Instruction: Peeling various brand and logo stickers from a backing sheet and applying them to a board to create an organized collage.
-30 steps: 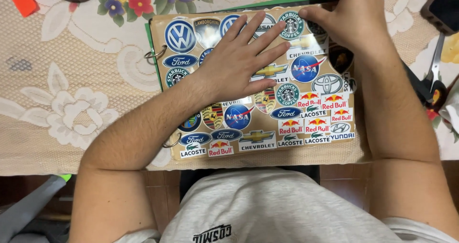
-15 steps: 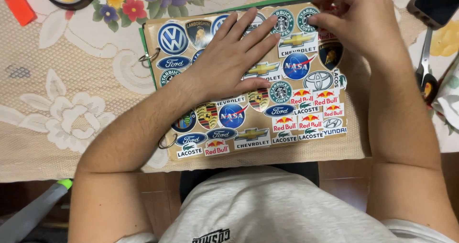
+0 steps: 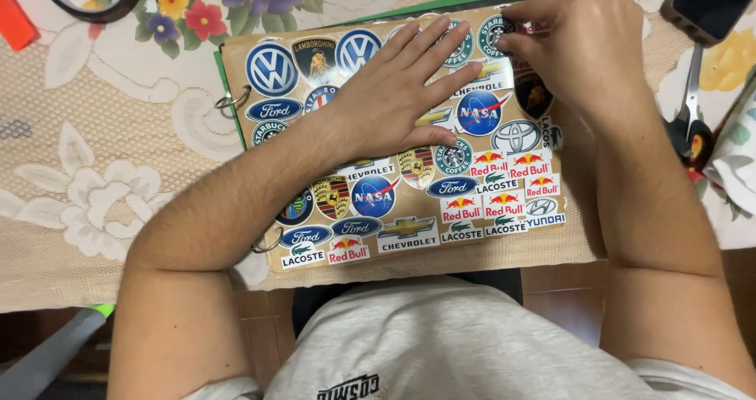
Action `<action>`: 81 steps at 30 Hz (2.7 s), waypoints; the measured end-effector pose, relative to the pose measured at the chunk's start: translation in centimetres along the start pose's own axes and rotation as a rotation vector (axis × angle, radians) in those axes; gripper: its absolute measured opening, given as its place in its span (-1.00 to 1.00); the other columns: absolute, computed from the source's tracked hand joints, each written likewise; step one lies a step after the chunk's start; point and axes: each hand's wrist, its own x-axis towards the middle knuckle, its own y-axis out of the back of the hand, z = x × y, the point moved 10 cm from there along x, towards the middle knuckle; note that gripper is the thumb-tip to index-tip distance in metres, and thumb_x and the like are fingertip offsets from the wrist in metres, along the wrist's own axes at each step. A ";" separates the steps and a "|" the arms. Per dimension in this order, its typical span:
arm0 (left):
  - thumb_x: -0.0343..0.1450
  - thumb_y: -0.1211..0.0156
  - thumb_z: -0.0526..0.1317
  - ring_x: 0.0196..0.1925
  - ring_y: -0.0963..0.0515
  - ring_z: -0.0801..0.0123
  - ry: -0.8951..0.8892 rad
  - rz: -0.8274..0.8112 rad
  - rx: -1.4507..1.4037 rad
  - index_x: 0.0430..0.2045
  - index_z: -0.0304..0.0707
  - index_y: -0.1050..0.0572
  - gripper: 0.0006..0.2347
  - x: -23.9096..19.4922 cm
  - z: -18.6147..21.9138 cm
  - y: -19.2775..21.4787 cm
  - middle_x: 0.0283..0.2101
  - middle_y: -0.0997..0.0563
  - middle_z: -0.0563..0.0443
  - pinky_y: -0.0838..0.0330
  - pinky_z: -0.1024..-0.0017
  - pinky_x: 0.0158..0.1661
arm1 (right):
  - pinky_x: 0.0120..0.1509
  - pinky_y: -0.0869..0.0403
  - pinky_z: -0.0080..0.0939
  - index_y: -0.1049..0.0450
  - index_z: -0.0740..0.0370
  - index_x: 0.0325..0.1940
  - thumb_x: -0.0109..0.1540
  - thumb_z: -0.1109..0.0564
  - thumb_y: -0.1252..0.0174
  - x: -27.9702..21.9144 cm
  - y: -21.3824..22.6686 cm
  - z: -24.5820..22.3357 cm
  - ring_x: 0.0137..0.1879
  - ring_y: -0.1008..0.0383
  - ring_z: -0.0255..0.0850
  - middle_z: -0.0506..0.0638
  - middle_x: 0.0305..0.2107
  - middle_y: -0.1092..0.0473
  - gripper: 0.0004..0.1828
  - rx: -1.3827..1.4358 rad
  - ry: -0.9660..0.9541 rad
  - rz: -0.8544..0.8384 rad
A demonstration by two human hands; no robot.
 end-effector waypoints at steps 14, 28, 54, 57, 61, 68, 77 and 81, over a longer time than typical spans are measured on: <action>0.50 0.16 0.37 0.52 0.15 -0.15 -0.008 0.019 0.021 0.45 -0.13 -0.11 -0.28 0.0 0.0 -0.1 0.48 0.08 -0.37 0.27 -0.07 0.43 | -0.14 -0.31 0.05 -0.56 0.12 -0.13 0.43 0.14 -0.36 0.4 -0.6 1.1 -0.21 -0.41 -0.09 -0.05 -0.35 -0.46 -0.90 0.296 -0.147 -0.153; 0.50 0.17 0.37 0.53 0.16 -0.14 0.000 0.003 0.024 0.46 -0.09 -0.09 -0.29 0.1 0.0 -0.1 0.49 0.09 -0.35 0.26 -0.08 0.43 | -0.19 -0.36 -0.06 -0.55 0.14 -0.16 0.43 0.12 -0.42 1.2 -2.3 0.6 -0.24 -0.47 -0.21 -0.08 -0.36 -0.51 -0.83 0.347 -0.146 -0.094; 0.62 -0.03 -0.06 0.44 -0.25 -0.16 -0.029 0.349 -0.202 0.16 -0.45 -0.30 -0.62 -1.1 -0.6 5.7 0.37 -0.22 -0.38 -0.15 -0.10 0.38 | -0.10 -0.34 -0.22 -0.67 0.37 0.11 0.51 0.39 -0.45 -3.3 0.2 5.2 -0.19 -0.35 -0.22 0.08 -0.19 -0.51 -0.88 0.493 -0.116 0.137; 0.59 -0.10 -0.15 0.41 -0.24 -0.19 -0.034 0.300 -0.167 0.13 -0.46 -0.31 -0.66 -0.8 -0.4 5.4 0.34 -0.28 -0.40 -0.14 -0.13 0.34 | 0.07 -0.44 -0.15 -0.62 0.44 0.11 0.43 0.36 -0.41 -2.6 0.0 4.0 0.01 -0.51 -0.10 0.19 -0.09 -0.56 -0.82 0.535 -0.059 0.065; 0.53 -0.11 0.04 0.42 -0.17 -0.22 -0.078 0.078 -0.065 0.17 -0.41 -0.35 -0.52 -0.3 0.3 3.8 0.36 -0.25 -0.40 -0.04 -0.10 0.31 | 0.00 -0.34 -0.15 -0.62 0.41 0.16 0.35 0.29 -0.46 -2.4 -0.3 4.0 -0.05 -0.38 -0.08 0.16 -0.07 -0.48 -0.69 0.540 -0.042 0.020; 0.48 -0.09 0.23 0.45 -0.09 -0.20 -0.194 -0.015 0.016 0.31 -0.32 -0.23 -0.34 3.2 3.6 2.0 0.41 -0.16 -0.34 0.02 -0.09 0.34 | -0.08 -0.35 -0.28 -0.62 0.44 0.12 0.39 0.28 -0.47 -2.0 -1.1 4.4 -0.12 -0.41 -0.24 0.11 -0.20 -0.51 -0.74 0.652 -0.031 0.001; 0.50 0.36 0.40 0.52 0.03 -0.09 -0.181 0.015 0.110 0.42 -0.34 -0.10 -0.21 4.1 3.6 -1.3 0.49 -0.04 -0.29 0.26 -0.09 0.40 | -0.26 -0.31 -0.17 -0.61 0.11 -0.10 0.62 0.09 -0.26 -4.0 1.0 1.1 -0.19 -0.52 -0.14 -0.12 -0.23 -0.55 -0.80 -0.164 0.313 0.357; 0.49 0.44 0.40 0.54 0.09 -0.08 -0.167 -0.022 0.088 0.44 -0.33 -0.06 -0.20 4.1 3.6 -1.3 0.50 0.03 -0.27 0.32 -0.08 0.41 | -0.18 -0.33 -0.18 -0.55 0.09 -0.10 0.62 0.07 -0.21 -4.1 1.0 1.4 -0.15 -0.47 -0.16 -0.11 -0.21 -0.53 -0.79 -0.299 0.347 0.415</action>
